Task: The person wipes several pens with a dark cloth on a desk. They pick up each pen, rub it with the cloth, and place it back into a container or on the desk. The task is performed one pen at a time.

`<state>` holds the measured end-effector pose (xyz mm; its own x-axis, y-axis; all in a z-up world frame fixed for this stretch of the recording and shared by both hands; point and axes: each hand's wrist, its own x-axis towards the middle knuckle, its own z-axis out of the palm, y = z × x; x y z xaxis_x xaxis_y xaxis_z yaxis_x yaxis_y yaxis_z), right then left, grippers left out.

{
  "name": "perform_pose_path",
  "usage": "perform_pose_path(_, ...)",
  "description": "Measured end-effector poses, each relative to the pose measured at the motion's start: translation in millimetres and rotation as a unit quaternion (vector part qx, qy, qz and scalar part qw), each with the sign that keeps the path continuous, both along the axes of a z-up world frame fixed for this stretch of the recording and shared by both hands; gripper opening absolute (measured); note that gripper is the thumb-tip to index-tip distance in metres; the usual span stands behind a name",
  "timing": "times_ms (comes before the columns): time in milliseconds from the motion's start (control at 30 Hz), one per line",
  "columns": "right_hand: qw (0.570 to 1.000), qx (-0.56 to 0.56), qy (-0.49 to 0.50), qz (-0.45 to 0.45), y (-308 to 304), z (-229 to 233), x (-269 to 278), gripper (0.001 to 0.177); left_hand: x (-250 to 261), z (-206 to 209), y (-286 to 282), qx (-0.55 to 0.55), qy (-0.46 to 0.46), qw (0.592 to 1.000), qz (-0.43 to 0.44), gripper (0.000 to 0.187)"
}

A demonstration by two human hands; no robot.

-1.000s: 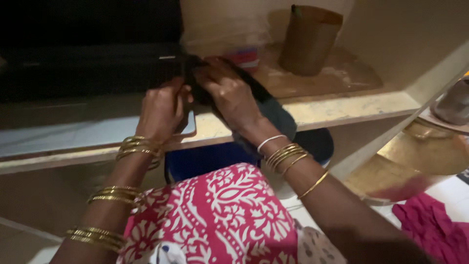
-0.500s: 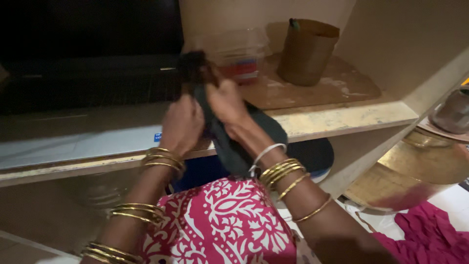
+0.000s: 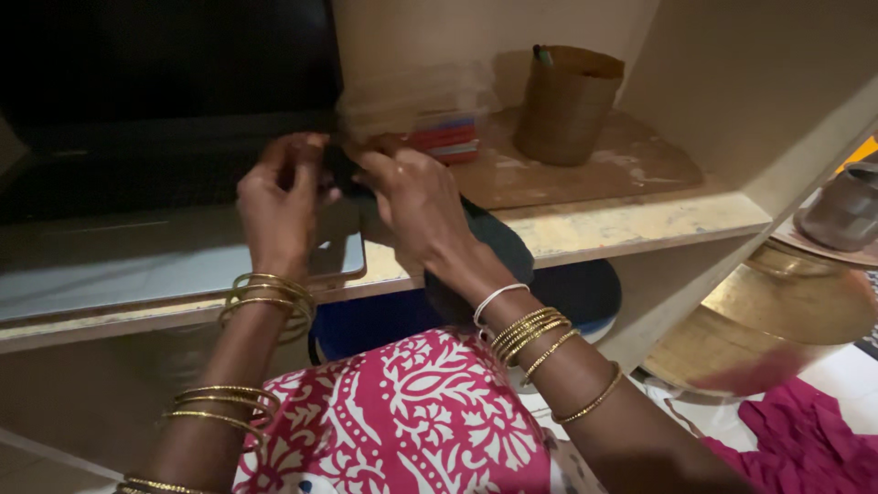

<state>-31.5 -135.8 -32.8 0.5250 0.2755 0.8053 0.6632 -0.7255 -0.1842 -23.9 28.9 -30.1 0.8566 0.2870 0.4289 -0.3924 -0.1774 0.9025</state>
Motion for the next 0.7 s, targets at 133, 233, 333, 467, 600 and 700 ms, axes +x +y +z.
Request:
perform_pose_path(133, 0.998, -0.012, -0.04, 0.049, -12, 0, -6, 0.042, 5, -2, 6, -0.16, -0.009, 0.986, -0.052, 0.021)
perform_pose_path(233, 0.999, -0.041, 0.0, -0.012, -27, 0, 0, 0.046, -4, 1, 20, -0.138, 0.021, 0.986, -0.093, 0.018)
perform_pose_path(333, 0.996, -0.064, -0.058, -0.018, -40, 0, 6, 0.043, -13, 5, 27, 0.112, 0.114, 0.983, -0.094, 0.018)
perform_pose_path(467, 0.976, -0.192, 0.047, -0.094, -26, 4, 22, 0.034, -12, 2, 19, 0.303, 0.145, 0.939, -0.075, 0.025)
perform_pose_path(600, 0.973, -0.199, -0.097, -0.065, -28, 2, 19, 0.041, -11, -9, 23, 0.379, 0.089, 0.921, -0.015, 0.029)
perform_pose_path(700, 0.975, -0.212, 0.042, -0.054, -38, 5, 25, 0.05, -9, -19, 36, 0.423, -0.04, 0.905, 0.011, 0.026)
